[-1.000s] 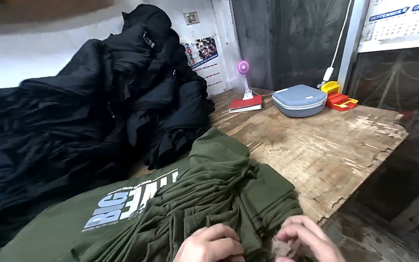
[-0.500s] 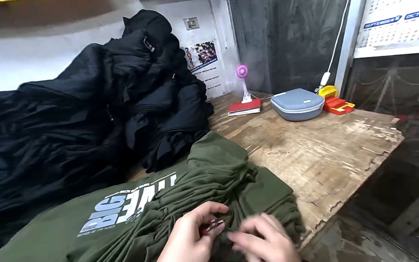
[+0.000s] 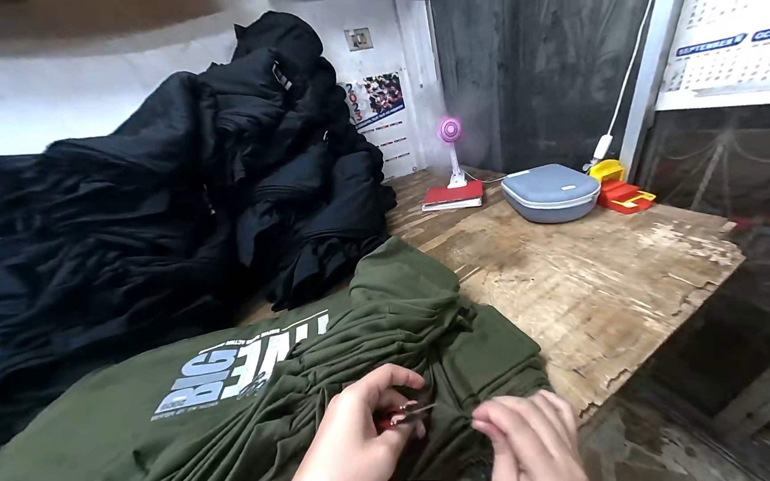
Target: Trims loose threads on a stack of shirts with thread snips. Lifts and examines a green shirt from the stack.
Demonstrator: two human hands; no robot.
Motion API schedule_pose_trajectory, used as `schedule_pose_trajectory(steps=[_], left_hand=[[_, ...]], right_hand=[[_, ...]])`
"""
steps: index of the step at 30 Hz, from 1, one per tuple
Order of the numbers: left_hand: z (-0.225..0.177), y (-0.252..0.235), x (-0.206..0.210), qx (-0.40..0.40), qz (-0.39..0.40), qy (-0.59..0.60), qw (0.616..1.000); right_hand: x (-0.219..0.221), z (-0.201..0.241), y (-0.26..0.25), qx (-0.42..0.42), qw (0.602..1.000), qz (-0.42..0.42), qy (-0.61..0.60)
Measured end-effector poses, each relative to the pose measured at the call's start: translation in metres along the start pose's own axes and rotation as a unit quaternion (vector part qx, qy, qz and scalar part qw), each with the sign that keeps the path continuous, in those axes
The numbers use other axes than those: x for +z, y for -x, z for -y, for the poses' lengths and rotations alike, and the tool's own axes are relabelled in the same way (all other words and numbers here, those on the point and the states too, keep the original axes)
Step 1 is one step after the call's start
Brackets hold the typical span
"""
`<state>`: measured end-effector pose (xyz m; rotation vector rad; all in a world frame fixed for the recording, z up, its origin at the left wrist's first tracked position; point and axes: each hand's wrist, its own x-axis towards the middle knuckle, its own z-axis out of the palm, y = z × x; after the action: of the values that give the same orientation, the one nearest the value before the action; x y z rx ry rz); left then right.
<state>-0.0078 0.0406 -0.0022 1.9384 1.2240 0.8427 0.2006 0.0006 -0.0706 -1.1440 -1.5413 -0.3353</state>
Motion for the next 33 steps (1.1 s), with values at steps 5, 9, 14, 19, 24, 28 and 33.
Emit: schedule_pose_trajectory(steps=[5, 9, 14, 19, 24, 28, 33], left_hand=[[-0.008, 0.016, -0.001, 0.108, -0.027, -0.082, 0.99], [-0.014, 0.033, 0.008, 0.256, -0.092, -0.215, 0.938], [-0.013, 0.031, 0.024, 0.358, -0.138, -0.311, 0.87], [-0.007, 0.022, 0.024, 0.359, -0.154, -0.354, 0.85], [-0.008, 0.024, 0.016, 0.292, -0.122, -0.271, 0.909], [-0.008, 0.018, 0.015, 0.205, -0.084, -0.258, 0.94], [0.001, 0.017, 0.0, 0.174, -0.129, -0.191, 0.957]], right_hand=[[-0.022, 0.003, 0.013, 0.013, 0.997, -0.009, -0.081], [-0.028, 0.007, 0.019, 0.019, 0.993, -0.02, -0.114], [-0.024, 0.009, 0.023, -0.002, 0.988, -0.009, -0.156], [-0.028, 0.003, 0.024, 0.007, 0.982, 0.071, -0.174], [-0.038, -0.003, 0.011, 0.103, 0.978, 0.142, -0.112], [-0.016, 0.0, 0.012, 0.126, 0.972, 0.118, -0.161], [-0.027, 0.003, 0.015, 0.127, 0.948, 0.067, -0.284]])
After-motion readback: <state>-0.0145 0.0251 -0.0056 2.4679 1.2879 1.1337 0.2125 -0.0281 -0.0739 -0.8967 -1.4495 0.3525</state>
